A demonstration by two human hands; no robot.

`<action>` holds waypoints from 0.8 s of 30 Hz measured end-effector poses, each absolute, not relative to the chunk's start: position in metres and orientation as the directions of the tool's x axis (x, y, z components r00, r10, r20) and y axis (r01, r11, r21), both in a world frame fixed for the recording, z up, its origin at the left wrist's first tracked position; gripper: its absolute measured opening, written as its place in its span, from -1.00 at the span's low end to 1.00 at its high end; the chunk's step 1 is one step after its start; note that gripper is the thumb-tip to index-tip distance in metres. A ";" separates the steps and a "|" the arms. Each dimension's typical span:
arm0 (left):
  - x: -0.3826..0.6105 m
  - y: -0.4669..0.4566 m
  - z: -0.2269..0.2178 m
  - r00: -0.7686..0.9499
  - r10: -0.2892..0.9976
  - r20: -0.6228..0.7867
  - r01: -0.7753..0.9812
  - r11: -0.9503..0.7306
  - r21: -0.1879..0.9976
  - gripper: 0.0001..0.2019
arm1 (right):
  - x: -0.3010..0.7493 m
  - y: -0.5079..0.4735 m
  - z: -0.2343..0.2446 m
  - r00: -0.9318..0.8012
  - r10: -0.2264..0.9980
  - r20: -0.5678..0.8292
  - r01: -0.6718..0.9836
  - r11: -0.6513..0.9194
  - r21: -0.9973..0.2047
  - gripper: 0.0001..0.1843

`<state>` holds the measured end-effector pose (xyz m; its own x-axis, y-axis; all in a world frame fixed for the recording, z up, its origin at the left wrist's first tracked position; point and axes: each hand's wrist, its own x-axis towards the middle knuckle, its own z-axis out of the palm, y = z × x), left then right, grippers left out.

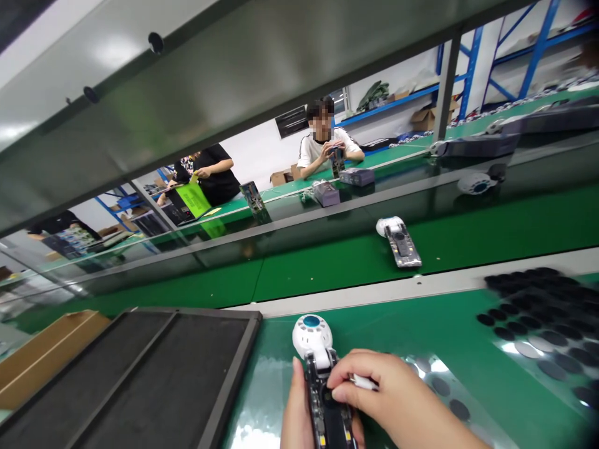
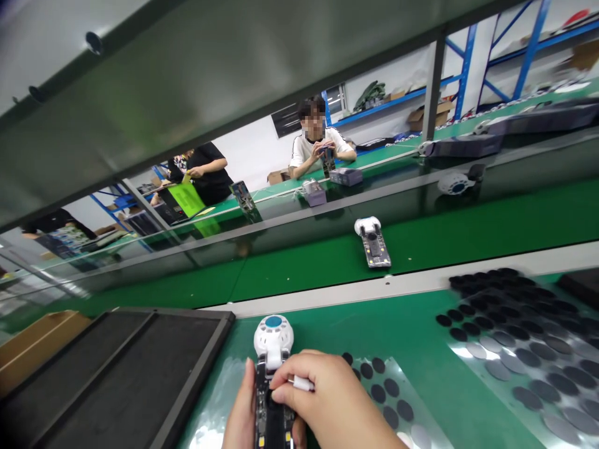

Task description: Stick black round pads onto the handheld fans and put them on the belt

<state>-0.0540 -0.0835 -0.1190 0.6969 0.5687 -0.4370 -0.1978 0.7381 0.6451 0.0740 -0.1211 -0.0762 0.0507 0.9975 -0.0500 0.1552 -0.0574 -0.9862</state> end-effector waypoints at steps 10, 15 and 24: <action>-0.051 -0.085 -0.116 0.710 0.562 -0.424 -0.234 0.756 0.611 -0.19 | 0.073 -0.126 -0.074 -0.007 0.994 0.105 0.479 0.096 -0.873 -0.74; -0.051 -0.085 -0.118 0.652 0.595 -0.470 -0.260 0.758 0.598 -0.33 | 0.075 -0.126 -0.071 -0.101 0.980 0.169 0.595 0.196 -0.779 -0.70; -0.055 -0.088 -0.101 0.607 0.632 -0.482 -0.314 0.748 0.585 -0.67 | 0.071 -0.129 -0.075 -0.172 0.955 0.241 0.686 0.292 -0.666 -0.75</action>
